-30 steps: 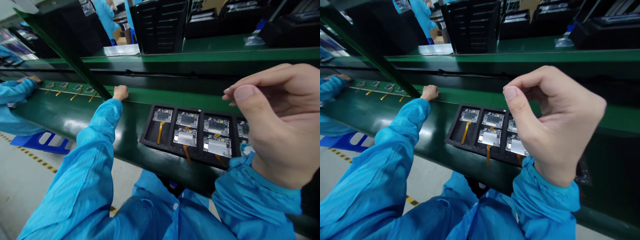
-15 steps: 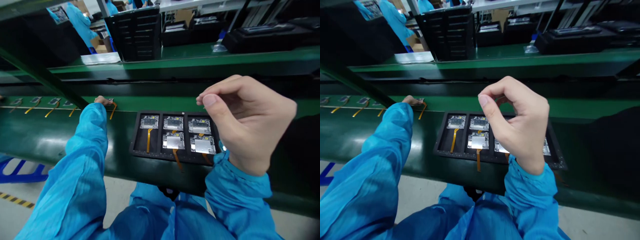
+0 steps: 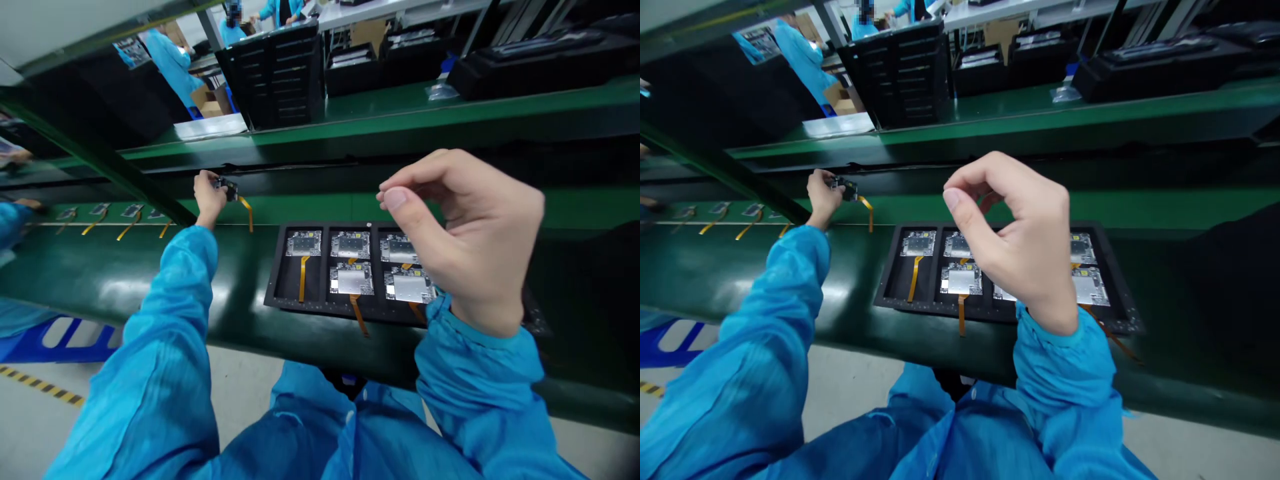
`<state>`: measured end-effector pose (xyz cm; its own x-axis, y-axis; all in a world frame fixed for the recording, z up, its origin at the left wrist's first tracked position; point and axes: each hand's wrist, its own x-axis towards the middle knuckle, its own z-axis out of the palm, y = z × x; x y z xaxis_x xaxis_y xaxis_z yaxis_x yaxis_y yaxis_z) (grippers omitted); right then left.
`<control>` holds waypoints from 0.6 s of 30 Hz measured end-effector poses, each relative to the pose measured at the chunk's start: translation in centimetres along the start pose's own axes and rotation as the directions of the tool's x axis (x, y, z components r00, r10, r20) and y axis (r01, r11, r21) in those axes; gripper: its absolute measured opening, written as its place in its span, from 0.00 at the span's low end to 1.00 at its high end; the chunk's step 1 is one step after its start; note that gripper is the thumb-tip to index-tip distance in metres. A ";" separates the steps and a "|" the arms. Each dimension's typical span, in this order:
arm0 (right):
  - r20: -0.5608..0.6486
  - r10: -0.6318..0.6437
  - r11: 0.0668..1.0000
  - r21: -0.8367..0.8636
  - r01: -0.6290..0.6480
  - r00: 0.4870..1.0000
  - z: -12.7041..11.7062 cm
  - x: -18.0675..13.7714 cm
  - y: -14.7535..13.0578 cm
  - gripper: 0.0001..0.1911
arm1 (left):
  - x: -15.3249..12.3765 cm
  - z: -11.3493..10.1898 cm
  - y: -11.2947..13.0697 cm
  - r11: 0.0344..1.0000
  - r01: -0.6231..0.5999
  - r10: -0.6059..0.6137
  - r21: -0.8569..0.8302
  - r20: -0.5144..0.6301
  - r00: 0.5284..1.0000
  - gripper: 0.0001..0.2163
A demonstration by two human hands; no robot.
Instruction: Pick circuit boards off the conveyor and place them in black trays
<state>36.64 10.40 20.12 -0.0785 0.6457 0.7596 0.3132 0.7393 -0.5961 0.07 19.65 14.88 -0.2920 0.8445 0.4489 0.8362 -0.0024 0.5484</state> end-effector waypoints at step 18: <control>-0.076 -0.014 0.998 -0.068 0.009 0.997 2.9 0.0 1.7 0.07 | -6.7 3.1 12.3 0.649 -0.553 0.389 -0.522 -0.397 0.831 0.24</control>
<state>34.43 12.22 18.31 -0.0104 0.6186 0.7857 0.3765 0.7303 -0.5700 13.75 15.61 16.37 -0.1015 0.4888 0.8665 0.4619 -0.7483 0.4762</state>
